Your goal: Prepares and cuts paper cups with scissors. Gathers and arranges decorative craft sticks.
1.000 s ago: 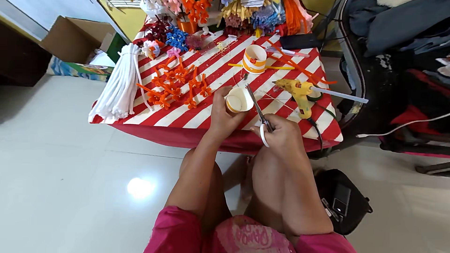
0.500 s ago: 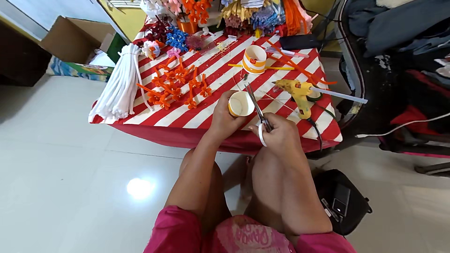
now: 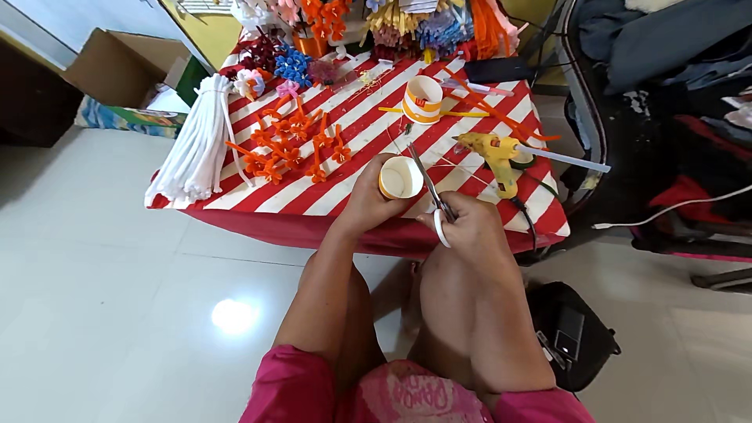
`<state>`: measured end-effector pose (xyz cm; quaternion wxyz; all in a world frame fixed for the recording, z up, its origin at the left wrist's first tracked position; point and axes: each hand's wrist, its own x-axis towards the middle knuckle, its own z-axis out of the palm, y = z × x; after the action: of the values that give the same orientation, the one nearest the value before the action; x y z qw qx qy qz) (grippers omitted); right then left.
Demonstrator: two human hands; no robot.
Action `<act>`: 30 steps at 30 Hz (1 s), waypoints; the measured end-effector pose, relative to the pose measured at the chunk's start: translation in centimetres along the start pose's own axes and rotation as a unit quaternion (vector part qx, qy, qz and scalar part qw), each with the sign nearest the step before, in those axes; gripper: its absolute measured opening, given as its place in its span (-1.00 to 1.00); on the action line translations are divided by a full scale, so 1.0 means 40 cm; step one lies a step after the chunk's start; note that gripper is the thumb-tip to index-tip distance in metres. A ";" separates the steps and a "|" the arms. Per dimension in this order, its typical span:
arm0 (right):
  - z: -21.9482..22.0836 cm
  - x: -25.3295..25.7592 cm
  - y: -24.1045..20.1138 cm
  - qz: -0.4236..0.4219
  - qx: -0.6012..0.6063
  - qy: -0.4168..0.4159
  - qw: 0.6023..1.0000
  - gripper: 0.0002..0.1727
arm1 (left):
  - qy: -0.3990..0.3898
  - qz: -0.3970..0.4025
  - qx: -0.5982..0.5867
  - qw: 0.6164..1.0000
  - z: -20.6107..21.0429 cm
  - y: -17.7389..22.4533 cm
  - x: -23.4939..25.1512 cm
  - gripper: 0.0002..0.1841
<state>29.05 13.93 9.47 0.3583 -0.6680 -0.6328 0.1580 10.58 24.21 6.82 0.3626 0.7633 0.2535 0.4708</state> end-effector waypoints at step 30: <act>0.005 0.005 -0.005 0.031 -0.003 0.097 0.995 -0.66 | 0.078 -0.050 -0.135 0.987 0.011 0.012 -0.005 -0.19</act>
<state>28.81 14.18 9.53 0.4111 -0.7003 -0.5747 0.1014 10.90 23.63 6.95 0.4640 0.6546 0.2529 0.5406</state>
